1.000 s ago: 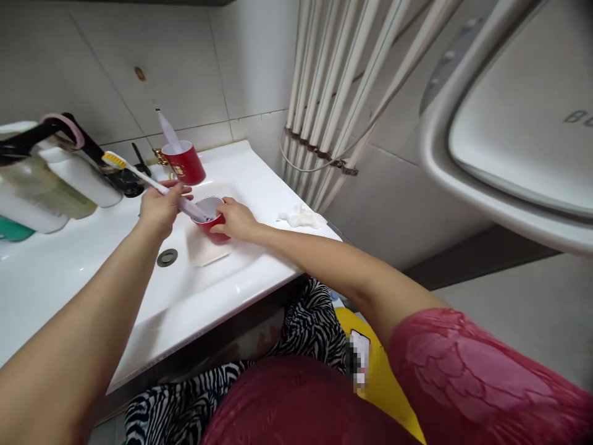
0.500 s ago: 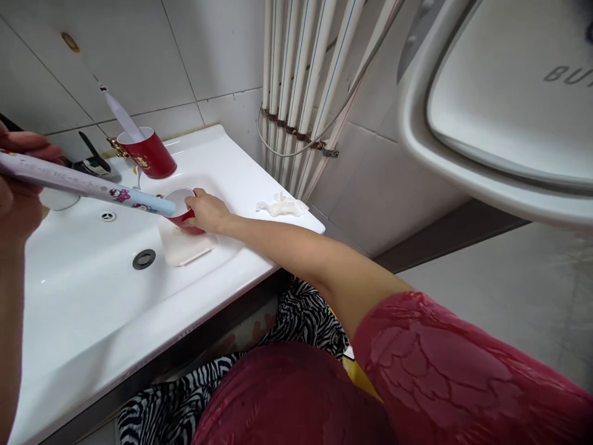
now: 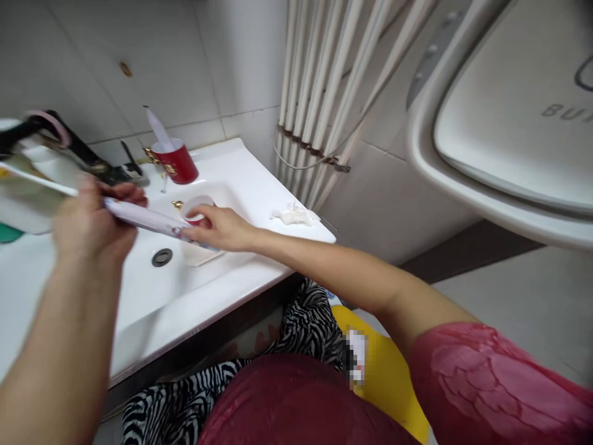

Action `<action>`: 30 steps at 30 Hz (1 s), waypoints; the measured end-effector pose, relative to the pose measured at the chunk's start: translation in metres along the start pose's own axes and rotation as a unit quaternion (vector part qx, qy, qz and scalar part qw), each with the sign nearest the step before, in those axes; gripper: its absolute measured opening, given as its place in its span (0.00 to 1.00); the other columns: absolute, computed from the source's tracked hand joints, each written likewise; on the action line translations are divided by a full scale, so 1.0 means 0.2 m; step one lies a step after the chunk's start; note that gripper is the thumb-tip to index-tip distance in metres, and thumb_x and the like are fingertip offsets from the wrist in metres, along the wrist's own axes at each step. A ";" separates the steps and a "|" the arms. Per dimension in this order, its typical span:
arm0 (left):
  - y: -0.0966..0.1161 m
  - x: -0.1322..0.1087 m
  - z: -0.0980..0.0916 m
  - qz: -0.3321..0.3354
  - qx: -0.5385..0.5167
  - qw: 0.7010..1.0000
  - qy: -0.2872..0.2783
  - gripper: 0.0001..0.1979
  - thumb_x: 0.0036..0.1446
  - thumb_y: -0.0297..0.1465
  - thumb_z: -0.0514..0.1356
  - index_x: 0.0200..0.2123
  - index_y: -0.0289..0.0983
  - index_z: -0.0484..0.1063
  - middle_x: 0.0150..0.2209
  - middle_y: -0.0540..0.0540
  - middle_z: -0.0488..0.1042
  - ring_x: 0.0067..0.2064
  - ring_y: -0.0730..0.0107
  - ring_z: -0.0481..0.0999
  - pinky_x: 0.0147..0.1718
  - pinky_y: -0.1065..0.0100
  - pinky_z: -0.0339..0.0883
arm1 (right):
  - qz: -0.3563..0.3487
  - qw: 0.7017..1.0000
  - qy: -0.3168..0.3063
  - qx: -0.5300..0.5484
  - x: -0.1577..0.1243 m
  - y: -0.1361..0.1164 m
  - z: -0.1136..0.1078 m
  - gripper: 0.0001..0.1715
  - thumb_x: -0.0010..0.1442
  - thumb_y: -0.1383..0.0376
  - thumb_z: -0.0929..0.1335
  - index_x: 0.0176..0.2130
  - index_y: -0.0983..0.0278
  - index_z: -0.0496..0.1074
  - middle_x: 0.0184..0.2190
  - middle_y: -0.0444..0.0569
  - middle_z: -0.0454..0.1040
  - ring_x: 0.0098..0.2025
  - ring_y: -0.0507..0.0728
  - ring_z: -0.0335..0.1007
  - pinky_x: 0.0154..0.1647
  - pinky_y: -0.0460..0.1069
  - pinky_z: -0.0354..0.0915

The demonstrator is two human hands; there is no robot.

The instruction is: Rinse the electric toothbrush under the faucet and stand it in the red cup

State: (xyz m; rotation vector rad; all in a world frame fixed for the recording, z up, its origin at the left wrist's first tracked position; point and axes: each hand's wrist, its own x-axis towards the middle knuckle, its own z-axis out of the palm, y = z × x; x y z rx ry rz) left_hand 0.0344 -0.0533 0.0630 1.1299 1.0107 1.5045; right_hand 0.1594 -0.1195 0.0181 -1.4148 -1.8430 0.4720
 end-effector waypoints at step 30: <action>-0.29 -0.02 -0.23 -0.193 -0.231 0.954 -0.008 0.04 0.45 0.25 0.51 0.25 0.32 0.64 0.21 0.46 0.70 0.25 0.75 0.70 0.30 0.72 0.63 | 0.162 0.958 -0.108 0.212 -0.09 -0.02 0.28 0.13 0.50 0.57 0.56 0.27 0.65 0.58 0.18 0.39 0.59 0.15 0.45 0.54 0.18 0.43 0.53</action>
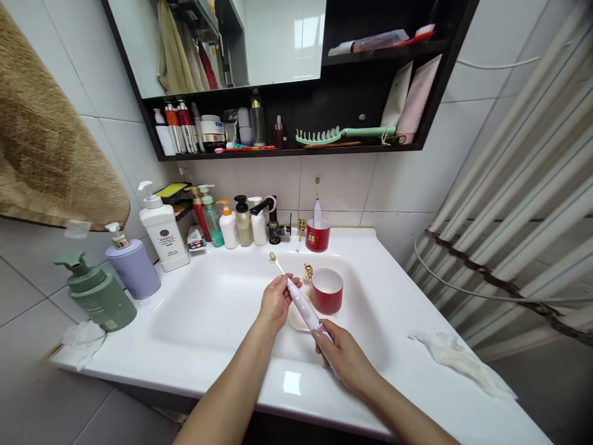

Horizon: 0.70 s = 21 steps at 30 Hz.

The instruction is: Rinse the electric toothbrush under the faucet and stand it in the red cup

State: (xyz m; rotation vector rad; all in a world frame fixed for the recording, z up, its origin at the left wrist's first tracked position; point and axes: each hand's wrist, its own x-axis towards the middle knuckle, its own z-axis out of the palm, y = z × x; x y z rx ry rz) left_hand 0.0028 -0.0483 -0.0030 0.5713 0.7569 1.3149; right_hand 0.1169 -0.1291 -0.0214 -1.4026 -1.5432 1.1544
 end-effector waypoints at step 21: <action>0.00 0.00 0.03 0.026 -0.039 0.997 0.058 0.04 0.45 0.24 0.50 0.23 0.32 0.63 0.18 0.48 0.68 0.22 0.76 0.69 0.29 0.72 0.62 | -0.026 0.987 0.050 -0.147 -0.01 -0.02 0.01 0.14 0.50 0.57 0.54 0.28 0.63 0.59 0.17 0.42 0.61 0.18 0.48 0.55 0.19 0.44 0.52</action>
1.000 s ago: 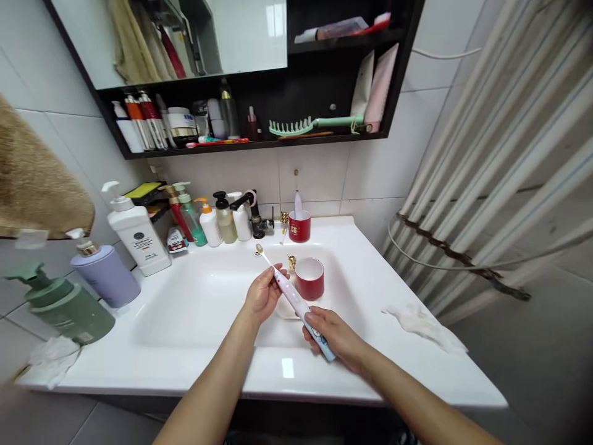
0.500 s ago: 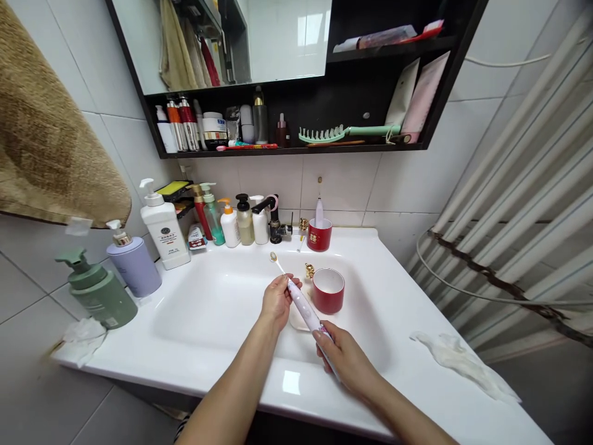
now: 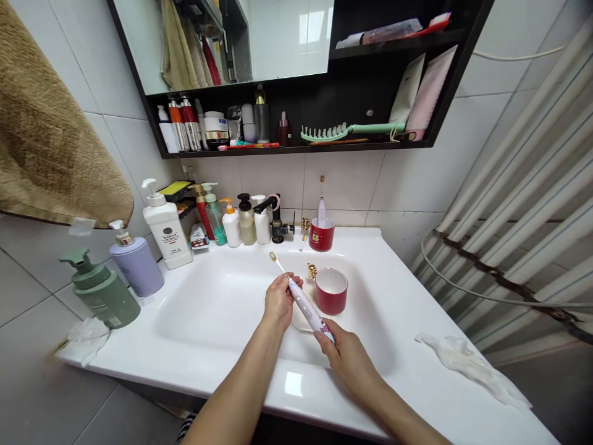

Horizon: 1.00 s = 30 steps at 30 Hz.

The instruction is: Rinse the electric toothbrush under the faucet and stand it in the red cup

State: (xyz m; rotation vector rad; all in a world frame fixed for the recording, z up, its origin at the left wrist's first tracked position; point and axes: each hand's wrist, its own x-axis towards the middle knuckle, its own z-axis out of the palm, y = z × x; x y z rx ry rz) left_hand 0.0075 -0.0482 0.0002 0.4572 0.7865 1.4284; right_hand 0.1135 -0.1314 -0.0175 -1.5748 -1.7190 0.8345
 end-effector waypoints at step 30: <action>0.12 0.21 0.03 -0.016 0.159 0.987 0.002 0.03 0.46 0.26 0.50 0.23 0.33 0.61 0.17 0.50 0.66 0.18 0.80 0.66 0.23 0.75 0.61 | 0.058 0.975 -0.077 0.199 0.01 0.01 -0.01 0.17 0.50 0.54 0.54 0.23 0.65 0.55 0.16 0.38 0.57 0.13 0.44 0.52 0.16 0.42 0.52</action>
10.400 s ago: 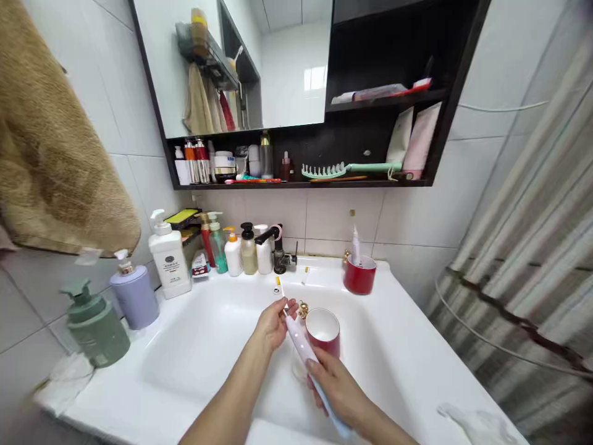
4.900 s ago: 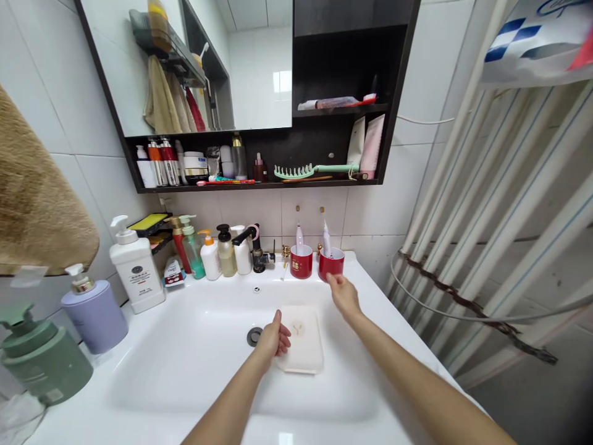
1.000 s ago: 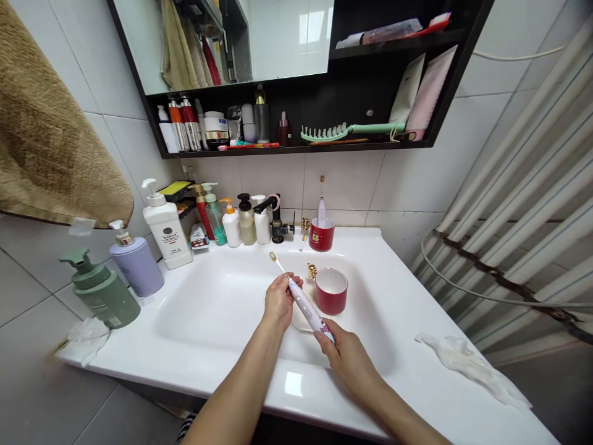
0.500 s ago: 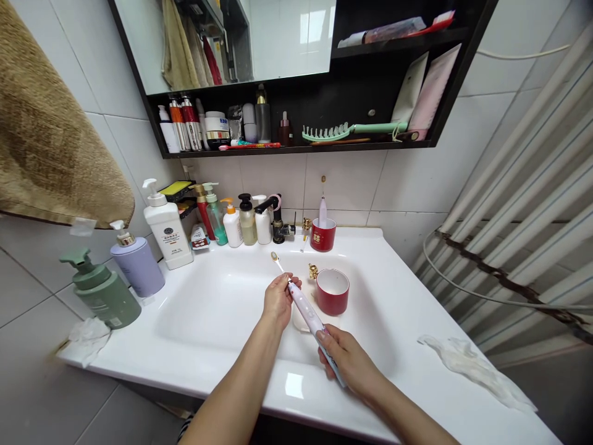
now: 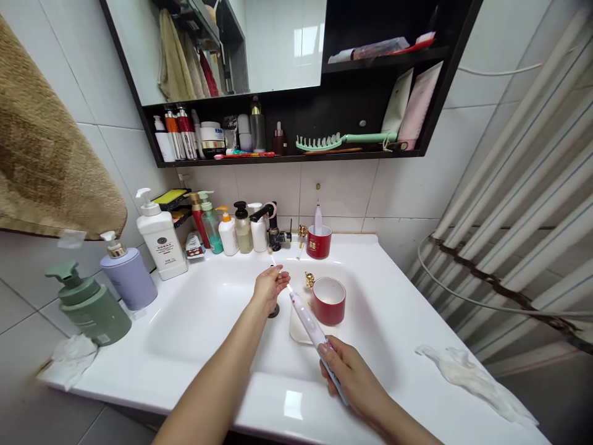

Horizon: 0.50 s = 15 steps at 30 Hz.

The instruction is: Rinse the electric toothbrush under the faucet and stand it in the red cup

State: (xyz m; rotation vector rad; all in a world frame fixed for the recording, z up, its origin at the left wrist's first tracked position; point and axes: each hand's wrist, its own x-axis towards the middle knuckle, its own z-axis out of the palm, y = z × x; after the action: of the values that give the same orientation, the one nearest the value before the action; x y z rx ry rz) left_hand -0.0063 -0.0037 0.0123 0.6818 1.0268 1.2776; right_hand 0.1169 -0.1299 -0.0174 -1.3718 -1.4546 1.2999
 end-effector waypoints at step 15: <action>-0.04 0.62 0.14 0.054 0.393 0.916 0.055 0.07 0.42 0.33 0.53 0.17 0.37 0.60 0.11 0.50 0.63 0.17 0.70 0.66 0.21 0.70 0.57 | -0.020 0.998 0.051 0.034 0.11 0.07 -0.03 0.25 0.46 0.47 0.54 0.30 0.66 0.58 0.15 0.40 0.57 0.13 0.45 0.50 0.14 0.42 0.50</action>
State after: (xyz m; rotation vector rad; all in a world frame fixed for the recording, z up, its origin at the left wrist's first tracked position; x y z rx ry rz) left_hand 0.0186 0.1189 -0.0114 1.2974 1.6361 0.9737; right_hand 0.1221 -0.1080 -0.0329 -1.3394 -1.3502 1.2247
